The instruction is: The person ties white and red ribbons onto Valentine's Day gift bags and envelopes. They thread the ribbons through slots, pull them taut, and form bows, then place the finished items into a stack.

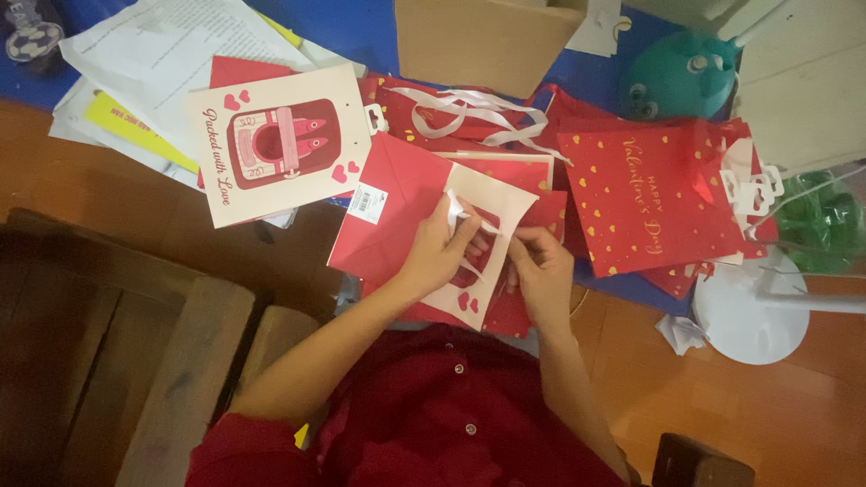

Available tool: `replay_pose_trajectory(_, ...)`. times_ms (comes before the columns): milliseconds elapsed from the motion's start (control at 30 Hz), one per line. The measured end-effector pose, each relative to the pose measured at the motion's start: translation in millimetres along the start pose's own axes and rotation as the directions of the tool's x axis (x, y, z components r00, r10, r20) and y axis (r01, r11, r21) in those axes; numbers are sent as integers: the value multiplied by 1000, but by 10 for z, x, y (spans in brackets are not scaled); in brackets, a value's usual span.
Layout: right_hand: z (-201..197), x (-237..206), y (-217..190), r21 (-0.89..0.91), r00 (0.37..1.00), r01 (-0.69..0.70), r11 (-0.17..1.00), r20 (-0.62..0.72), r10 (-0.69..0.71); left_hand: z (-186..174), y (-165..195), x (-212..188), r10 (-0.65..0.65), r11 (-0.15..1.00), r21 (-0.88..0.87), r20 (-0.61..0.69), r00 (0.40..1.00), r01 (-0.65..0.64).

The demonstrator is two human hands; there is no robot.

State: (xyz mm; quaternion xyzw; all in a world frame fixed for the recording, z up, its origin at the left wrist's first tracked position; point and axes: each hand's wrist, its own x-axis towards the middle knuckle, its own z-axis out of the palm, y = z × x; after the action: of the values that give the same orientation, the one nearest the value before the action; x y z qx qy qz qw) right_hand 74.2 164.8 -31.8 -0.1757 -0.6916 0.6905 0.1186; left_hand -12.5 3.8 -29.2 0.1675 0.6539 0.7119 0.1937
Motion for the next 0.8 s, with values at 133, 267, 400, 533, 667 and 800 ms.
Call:
replay_pose_trajectory(133,-18,-13,25,124,1000,7,992,13,-9,16,63,-17,-14,999,40,11,1000,13)
replay_pose_trajectory(267,-61,-21,45,133,999,18,991,39,-23,45,90,-56,7,997,80,38,999,-10)
replay_pose_trajectory(400,-109,-9,63,100,999,7,995,53,-12,69,43,-51,222,940,267,-2,975,-214)
replay_pose_trajectory(533,-162,-3,76,201,995,-20,979,95,1,54,15,-31,-31,991,133,-6,1000,31)
replay_pose_trajectory(667,-175,-1,102,207,994,-19,978,105,-3,38,75,-62,-1,985,175,19,1000,-3)
replay_pose_trajectory(800,-146,12,131,159,996,6,987,82,-20,48,153,-64,88,974,205,39,995,-94)
